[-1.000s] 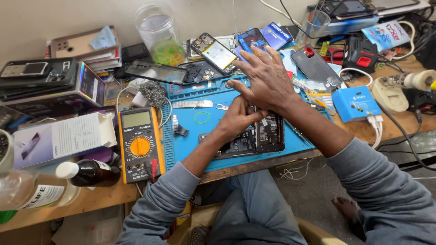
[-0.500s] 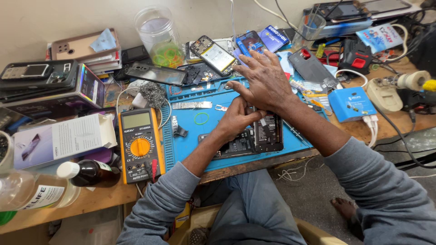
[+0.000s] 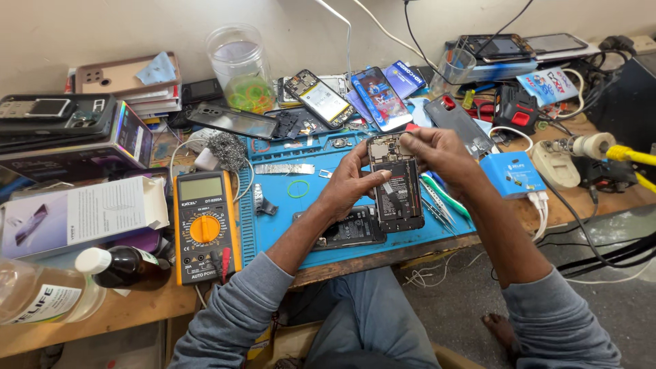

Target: The person disassembles a smartphone, removes the battery, and uses a metal tool to pry and adjust internal components. They then reassemble the phone and wipe the exterior with a cloth.

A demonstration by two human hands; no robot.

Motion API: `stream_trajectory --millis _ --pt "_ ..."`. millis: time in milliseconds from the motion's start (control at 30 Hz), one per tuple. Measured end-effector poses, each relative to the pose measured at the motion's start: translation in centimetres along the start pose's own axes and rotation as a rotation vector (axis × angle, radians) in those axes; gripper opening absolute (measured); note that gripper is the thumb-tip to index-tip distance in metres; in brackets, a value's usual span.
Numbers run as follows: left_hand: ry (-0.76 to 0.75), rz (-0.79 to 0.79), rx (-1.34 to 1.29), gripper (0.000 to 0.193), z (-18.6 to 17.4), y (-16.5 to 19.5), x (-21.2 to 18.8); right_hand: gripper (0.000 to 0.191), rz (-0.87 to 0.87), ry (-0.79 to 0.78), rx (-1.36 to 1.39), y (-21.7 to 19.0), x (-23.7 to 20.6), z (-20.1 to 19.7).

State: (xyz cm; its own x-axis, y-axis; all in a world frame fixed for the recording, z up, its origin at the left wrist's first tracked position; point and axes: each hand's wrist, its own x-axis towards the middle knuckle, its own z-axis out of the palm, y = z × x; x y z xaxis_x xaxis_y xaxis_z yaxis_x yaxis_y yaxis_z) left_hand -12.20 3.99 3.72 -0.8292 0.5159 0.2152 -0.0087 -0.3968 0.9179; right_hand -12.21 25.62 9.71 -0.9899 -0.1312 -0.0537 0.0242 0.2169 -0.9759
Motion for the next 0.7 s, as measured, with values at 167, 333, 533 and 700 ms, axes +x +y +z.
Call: stream_trajectory --millis 167,333,533,700 --pt "-0.021 0.004 0.011 0.038 -0.1 0.0 0.0 0.028 -0.026 -0.082 0.146 2.1 -0.6 0.1" --pt "0.049 -0.003 0.197 0.027 -0.4 0.1 0.1 0.028 -0.02 -0.097 0.137 2.4 -1.1 0.4" --pt "0.047 0.069 0.146 0.026 -0.3 -0.4 0.2 0.029 -0.055 -0.016 0.152 3.2 -2.0 0.7" --pt "0.064 0.057 0.145 0.026 -0.2 -0.6 0.3 0.037 -0.1 0.029 0.245 2.3 -3.5 1.4"
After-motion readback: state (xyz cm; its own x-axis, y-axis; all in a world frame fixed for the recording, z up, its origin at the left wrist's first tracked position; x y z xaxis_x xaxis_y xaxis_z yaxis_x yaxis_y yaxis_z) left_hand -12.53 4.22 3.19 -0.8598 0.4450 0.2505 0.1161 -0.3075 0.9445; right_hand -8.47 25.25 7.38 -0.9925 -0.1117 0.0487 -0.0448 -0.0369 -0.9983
